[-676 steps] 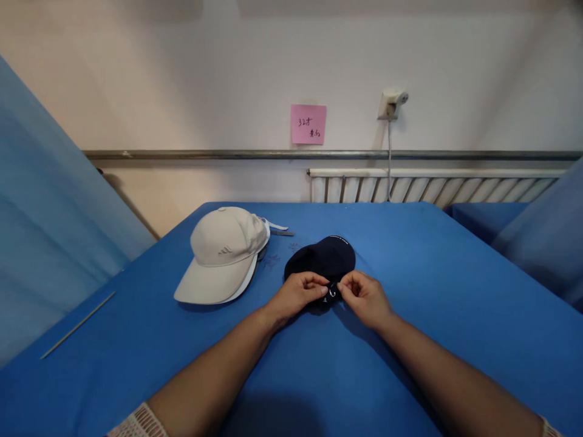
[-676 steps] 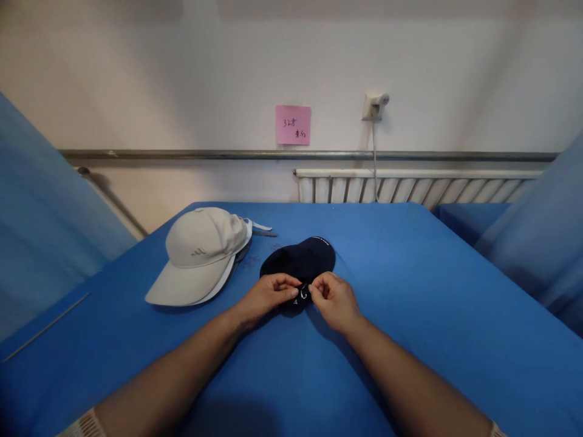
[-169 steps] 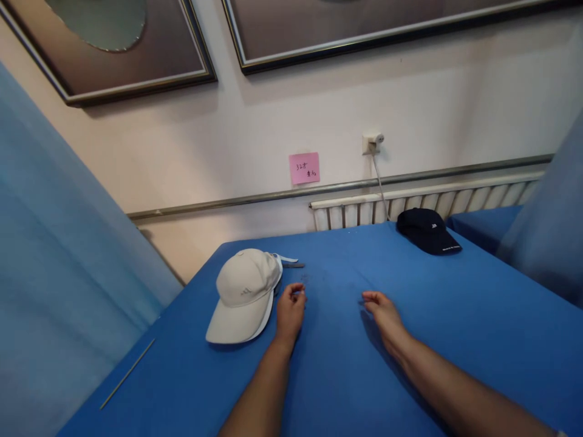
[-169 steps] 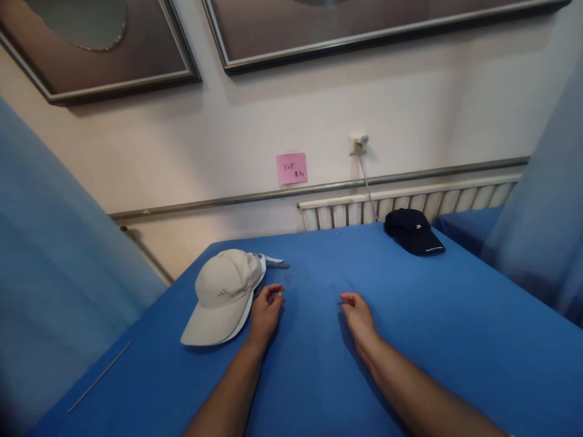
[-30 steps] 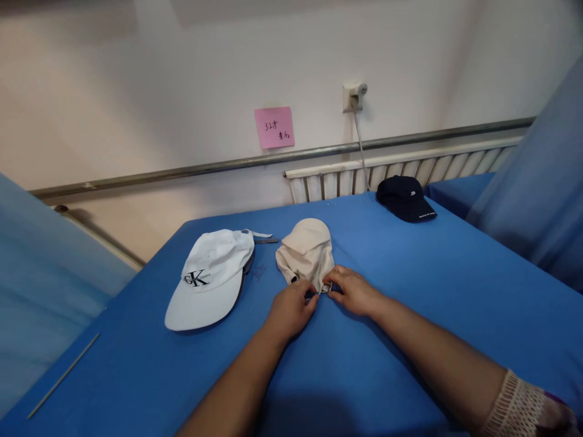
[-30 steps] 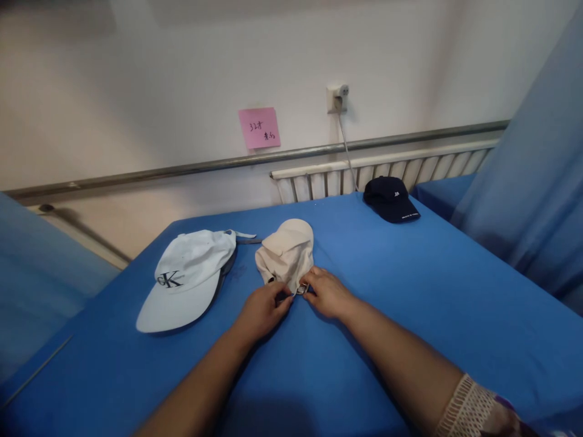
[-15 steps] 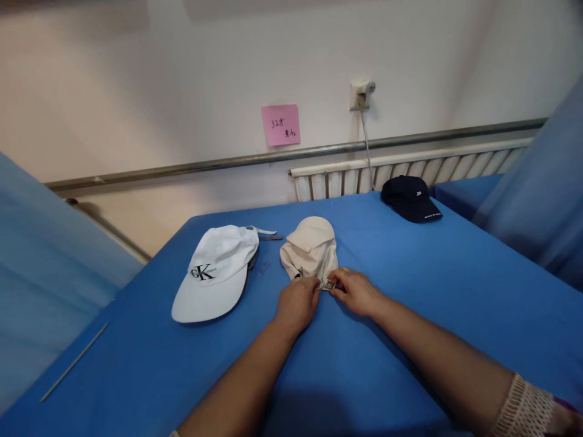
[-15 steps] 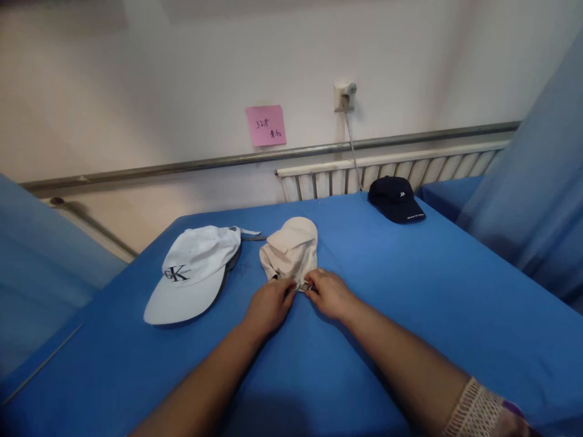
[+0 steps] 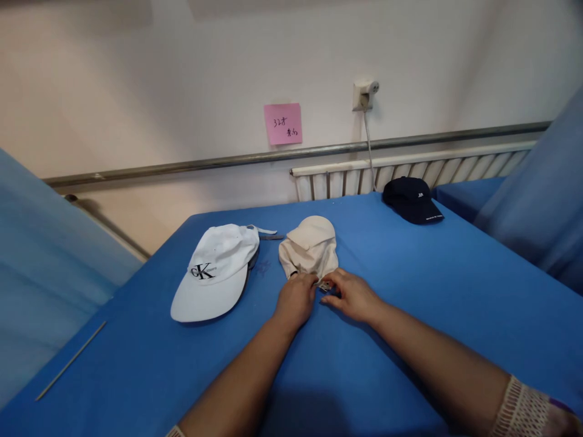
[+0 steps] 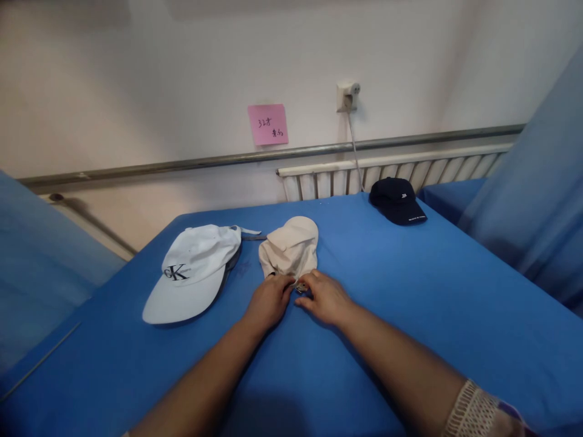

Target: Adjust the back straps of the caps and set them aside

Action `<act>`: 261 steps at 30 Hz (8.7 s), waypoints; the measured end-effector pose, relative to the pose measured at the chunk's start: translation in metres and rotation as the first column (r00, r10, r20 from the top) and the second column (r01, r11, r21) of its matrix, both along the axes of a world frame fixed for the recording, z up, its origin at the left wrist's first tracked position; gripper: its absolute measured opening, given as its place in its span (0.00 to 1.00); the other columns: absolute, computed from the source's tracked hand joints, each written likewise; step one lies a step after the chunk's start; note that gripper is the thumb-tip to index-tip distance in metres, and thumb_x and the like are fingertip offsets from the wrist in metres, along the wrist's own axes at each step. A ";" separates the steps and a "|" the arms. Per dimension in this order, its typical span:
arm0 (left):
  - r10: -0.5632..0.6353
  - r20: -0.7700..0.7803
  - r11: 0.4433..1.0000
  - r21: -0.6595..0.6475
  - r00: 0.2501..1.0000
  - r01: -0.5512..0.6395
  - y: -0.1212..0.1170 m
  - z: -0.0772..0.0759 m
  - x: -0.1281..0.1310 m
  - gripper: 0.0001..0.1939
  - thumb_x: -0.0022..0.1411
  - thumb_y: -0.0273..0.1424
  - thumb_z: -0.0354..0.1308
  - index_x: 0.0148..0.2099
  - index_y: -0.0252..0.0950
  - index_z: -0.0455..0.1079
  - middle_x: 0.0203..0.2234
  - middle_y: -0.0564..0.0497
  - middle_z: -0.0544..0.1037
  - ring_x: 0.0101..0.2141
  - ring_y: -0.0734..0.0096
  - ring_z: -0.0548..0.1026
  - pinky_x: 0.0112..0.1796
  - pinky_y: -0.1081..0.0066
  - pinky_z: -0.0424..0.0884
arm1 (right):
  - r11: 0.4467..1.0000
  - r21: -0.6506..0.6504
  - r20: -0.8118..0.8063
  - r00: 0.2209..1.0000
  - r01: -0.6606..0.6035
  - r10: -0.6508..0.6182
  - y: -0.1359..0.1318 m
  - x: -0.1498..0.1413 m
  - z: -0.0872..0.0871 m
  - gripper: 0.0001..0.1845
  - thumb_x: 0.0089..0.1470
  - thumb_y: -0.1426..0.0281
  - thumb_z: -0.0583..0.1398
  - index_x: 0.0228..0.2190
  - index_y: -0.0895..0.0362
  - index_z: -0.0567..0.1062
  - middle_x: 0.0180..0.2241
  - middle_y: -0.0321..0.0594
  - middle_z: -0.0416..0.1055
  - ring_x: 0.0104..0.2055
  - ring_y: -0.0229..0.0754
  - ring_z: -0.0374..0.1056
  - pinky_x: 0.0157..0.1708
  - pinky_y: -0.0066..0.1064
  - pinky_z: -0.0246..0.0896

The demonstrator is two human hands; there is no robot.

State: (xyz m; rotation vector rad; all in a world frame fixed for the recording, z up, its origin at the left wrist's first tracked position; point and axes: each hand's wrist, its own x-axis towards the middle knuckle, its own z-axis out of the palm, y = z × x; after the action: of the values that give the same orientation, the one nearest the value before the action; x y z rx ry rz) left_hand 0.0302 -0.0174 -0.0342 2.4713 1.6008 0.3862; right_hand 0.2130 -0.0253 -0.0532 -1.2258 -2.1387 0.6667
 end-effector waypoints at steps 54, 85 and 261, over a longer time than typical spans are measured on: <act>0.203 0.820 0.971 -0.241 0.535 0.001 -0.014 0.010 0.009 0.12 0.60 0.38 0.57 0.39 0.34 0.72 0.29 0.52 0.77 0.30 0.72 0.75 0.33 0.74 0.70 | 0.942 0.336 -0.140 0.989 -0.006 0.057 -0.006 0.009 0.014 0.11 0.55 0.76 0.57 0.41 0.54 0.66 0.37 0.42 0.67 0.40 0.44 0.66 0.41 0.35 0.64; 0.134 0.638 0.984 -0.179 0.758 -0.024 -0.022 0.011 0.011 0.06 0.59 0.34 0.56 0.35 0.36 0.69 0.22 0.57 0.70 0.23 0.76 0.67 0.26 0.76 0.62 | 0.985 0.162 -0.261 0.961 -0.051 0.093 0.001 0.022 0.002 0.10 0.53 0.74 0.59 0.39 0.54 0.69 0.38 0.40 0.71 0.39 0.41 0.68 0.40 0.34 0.65; 0.092 0.595 0.966 -0.249 0.799 0.074 -0.017 0.015 0.004 0.07 0.59 0.33 0.56 0.33 0.35 0.70 0.25 0.55 0.74 0.25 0.76 0.67 0.28 0.76 0.62 | 0.982 0.139 -0.165 0.975 -0.126 0.148 -0.004 0.016 0.007 0.09 0.57 0.71 0.59 0.41 0.54 0.68 0.38 0.40 0.71 0.40 0.42 0.68 0.40 0.34 0.63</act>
State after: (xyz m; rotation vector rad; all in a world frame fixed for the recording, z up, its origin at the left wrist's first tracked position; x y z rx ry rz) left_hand 0.0342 -0.0344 -0.0190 1.8665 1.2851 0.8121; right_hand 0.2292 -0.0295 -0.0460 -0.9233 -2.0967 0.6589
